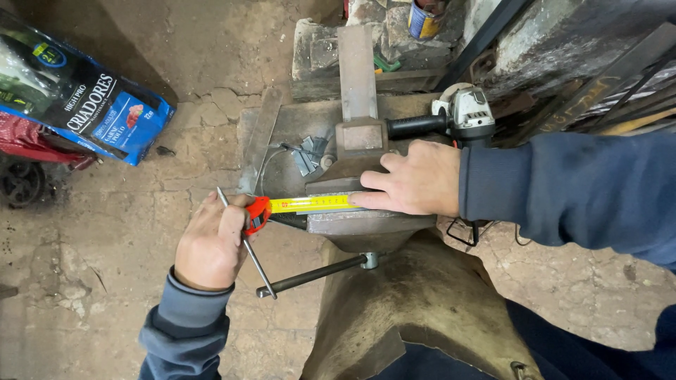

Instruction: Measuring and marking metal pieces using a tape measure and a square for fabrication.

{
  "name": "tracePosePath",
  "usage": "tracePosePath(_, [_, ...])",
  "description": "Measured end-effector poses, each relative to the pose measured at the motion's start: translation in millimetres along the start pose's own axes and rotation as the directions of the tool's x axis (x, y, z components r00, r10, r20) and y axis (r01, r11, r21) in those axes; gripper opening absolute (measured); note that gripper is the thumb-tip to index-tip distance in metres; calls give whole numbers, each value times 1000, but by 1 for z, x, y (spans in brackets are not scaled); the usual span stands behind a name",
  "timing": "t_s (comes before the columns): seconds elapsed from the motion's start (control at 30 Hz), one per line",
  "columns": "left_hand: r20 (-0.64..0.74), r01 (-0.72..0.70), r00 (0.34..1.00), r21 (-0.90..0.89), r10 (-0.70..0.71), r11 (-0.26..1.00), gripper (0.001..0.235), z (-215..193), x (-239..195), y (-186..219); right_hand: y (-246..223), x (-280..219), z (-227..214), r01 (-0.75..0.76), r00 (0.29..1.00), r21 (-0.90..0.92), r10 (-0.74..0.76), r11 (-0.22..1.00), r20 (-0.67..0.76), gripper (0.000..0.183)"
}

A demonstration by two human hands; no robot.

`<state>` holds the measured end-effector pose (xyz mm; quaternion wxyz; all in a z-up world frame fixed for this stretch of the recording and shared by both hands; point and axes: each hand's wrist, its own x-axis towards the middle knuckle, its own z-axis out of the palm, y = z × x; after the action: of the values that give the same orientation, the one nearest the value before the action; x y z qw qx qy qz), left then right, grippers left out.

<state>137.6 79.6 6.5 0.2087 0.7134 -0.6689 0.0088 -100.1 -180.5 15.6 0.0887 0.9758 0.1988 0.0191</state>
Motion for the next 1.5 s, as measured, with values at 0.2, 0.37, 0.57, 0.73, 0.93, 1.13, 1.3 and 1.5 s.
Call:
tracePosePath(0.2, [-5, 6, 1000, 12, -6, 1000, 46, -1, -2, -3, 0, 3, 2, 25, 998, 66, -28, 998, 52, 52])
tracePosePath(0.37, [15, 14, 1000, 8, -14, 1000, 47, -2, -2, -4, 0, 8, 1, 25, 996, 91, -33, 996, 83, 51])
tracePosePath(0.57, [30, 19, 999, -2, -19, 1000, 49, -3, 0, -5, 1, 14, -10, 32, 968, 136, -65, 990, 244, 58])
tracePosePath(0.73, [56, 19, 998, -13, -18, 1000, 50, -6, 0, -6, 1, 10, -14, 23, 954, 148, -66, 989, 292, 61])
tracePosePath(0.93, [86, 8, 996, -15, -7, 1000, 53, -6, 1, -8, 0, 14, -24, 19, 894, 166, -91, 986, 439, 71])
tracePosePath(1.13, [103, 40, 994, 18, -42, 999, 54, -10, 0, -8, -3, 12, -31, 39, 869, 157, -111, 987, 482, 76])
tracePosePath(1.3, [67, 54, 996, 42, -57, 998, 53, -12, -2, -8, -3, 11, -27, 20, 885, 161, -92, 987, 456, 76])
tracePosePath(1.5, [73, 55, 996, 33, -57, 998, 49, -12, -3, -6, -4, 8, -24, -9, 885, 178, -75, 984, 460, 76])
